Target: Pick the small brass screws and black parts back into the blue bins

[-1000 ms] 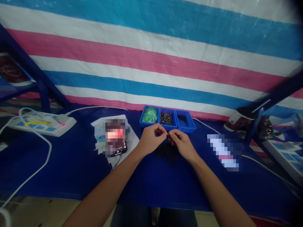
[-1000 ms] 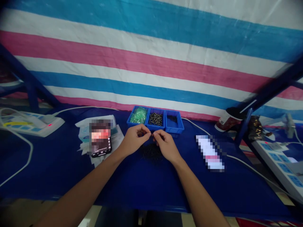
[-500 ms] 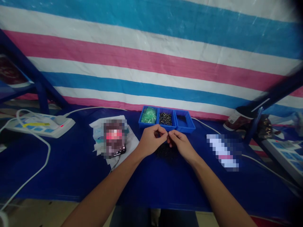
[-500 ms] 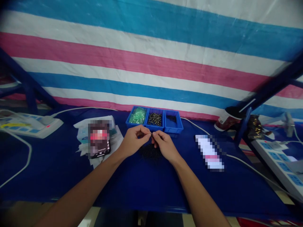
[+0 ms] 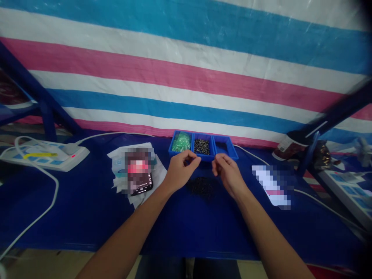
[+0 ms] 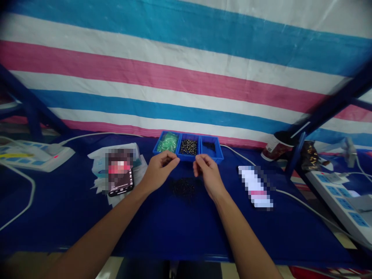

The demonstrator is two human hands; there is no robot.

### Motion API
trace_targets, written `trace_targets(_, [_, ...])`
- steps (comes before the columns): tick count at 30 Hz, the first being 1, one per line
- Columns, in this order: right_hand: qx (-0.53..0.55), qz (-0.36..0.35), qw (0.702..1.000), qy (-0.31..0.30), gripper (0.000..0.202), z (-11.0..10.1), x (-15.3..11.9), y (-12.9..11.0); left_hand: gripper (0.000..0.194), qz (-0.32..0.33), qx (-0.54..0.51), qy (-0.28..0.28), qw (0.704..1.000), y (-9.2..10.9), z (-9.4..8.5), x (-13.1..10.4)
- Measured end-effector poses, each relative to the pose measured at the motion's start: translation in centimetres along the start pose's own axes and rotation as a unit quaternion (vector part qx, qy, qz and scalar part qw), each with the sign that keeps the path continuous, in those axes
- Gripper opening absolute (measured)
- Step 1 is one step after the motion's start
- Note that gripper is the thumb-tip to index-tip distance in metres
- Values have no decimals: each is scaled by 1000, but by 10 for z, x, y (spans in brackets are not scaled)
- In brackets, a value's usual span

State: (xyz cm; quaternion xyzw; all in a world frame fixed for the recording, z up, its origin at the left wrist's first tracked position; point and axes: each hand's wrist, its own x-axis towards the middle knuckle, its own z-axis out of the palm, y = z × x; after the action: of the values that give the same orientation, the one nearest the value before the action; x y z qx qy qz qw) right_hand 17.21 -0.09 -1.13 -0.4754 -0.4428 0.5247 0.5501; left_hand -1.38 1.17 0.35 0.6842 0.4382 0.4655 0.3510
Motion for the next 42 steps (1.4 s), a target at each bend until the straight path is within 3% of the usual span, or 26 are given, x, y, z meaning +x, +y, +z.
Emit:
trace_targets(3, [-14, -16, 989, 143, 46, -7, 7, -1, 16, -18, 82, -37, 996, -6, -12, 4])
trace_targets(5, [-42, -13, 987, 156, 47, -11, 8, 0, 12, -15, 148, -77, 986, -11, -20, 7])
trace_targets(12, [-123, -25, 991, 48, 26, -14, 2, -1, 24, -1, 224, -235, 946, -22, -37, 6])
trace_targets(19, [-282, -77, 954, -61, 18, -13, 0, 7, 26, 15, 227, -304, 925, -12, -40, 4])
trace_targets(24, [-333, -86, 935, -84, 18, -6, -4, 7, 15, 18, 213, -303, 929, -11, -38, 3])
trace_targets(28, [-321, -87, 939, -86, 19, -3, -8, 1, 15, 16, 192, -276, 942, -6, -37, 4])
trace_targets(35, [-289, -100, 939, -156, 19, 6, -15, -2, 20, 30, 171, -207, 963, -3, -21, 3])
trace_targets(42, [-269, -87, 948, -145, 17, 6, -13, 1, 27, 49, 149, -165, 974, -1, -10, 0])
